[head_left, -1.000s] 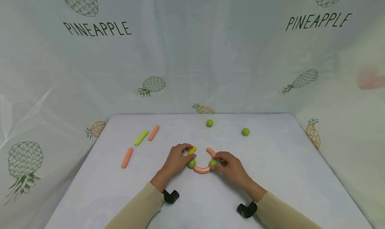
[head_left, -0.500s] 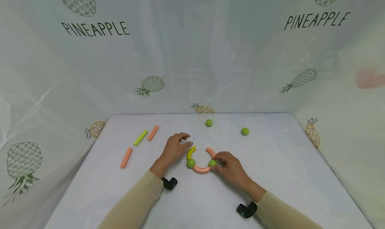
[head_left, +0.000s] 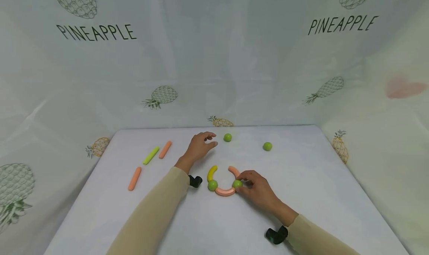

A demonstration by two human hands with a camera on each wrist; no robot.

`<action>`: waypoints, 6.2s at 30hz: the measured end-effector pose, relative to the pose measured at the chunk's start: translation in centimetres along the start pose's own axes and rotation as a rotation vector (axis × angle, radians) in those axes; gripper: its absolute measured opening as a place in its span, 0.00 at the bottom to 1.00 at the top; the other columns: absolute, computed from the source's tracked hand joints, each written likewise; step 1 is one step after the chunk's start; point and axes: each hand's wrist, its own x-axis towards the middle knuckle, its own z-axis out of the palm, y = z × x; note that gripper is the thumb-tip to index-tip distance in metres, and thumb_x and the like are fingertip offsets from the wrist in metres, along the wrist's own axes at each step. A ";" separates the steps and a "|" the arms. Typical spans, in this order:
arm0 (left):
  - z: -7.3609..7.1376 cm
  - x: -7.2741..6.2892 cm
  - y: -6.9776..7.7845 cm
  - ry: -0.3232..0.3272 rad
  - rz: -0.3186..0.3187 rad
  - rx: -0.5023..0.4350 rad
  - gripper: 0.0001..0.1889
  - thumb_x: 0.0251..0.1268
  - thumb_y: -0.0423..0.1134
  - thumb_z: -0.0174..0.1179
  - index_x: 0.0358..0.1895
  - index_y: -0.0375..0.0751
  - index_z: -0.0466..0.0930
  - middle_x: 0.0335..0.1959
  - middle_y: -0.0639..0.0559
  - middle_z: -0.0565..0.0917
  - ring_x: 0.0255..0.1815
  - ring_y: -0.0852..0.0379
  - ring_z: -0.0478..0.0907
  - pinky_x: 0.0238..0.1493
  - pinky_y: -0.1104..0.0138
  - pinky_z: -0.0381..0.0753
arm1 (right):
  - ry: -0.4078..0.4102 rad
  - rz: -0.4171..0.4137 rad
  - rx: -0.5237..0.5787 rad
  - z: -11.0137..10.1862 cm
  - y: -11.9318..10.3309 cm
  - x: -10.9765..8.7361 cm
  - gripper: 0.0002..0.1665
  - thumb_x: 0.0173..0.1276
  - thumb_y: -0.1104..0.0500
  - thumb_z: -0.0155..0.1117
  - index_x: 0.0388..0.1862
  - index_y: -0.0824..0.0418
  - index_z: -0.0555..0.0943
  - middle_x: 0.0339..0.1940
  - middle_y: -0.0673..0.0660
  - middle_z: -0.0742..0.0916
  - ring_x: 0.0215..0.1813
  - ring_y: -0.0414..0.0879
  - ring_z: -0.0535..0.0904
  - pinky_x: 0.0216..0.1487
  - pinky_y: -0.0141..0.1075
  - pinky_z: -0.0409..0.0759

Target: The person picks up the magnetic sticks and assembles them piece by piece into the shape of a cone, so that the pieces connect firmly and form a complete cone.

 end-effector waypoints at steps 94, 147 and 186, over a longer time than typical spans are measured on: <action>2.4 2.1 -1.5 -0.220 0.119 -0.050 0.20 0.68 0.33 0.72 0.61 0.50 0.84 0.56 0.53 0.85 0.58 0.52 0.80 0.63 0.56 0.80 | 0.012 -0.044 -0.028 0.3 0.7 -0.2 0.16 0.66 0.56 0.80 0.52 0.49 0.88 0.56 0.47 0.86 0.55 0.43 0.83 0.57 0.39 0.84; 3.0 -6.2 0.3 -0.193 0.069 0.041 0.18 0.66 0.44 0.75 0.56 0.50 0.84 0.44 0.57 0.86 0.44 0.60 0.78 0.49 0.63 0.80 | 0.025 -0.042 -0.002 0.5 0.4 -0.3 0.15 0.66 0.58 0.80 0.50 0.49 0.88 0.55 0.48 0.87 0.55 0.45 0.83 0.58 0.40 0.83; 2.8 -6.3 0.0 -0.239 0.092 0.023 0.17 0.69 0.44 0.73 0.59 0.52 0.86 0.49 0.57 0.88 0.49 0.61 0.81 0.54 0.61 0.82 | 0.144 0.318 0.095 2.0 -2.0 3.7 0.10 0.71 0.57 0.70 0.45 0.62 0.84 0.37 0.54 0.88 0.34 0.43 0.79 0.33 0.34 0.76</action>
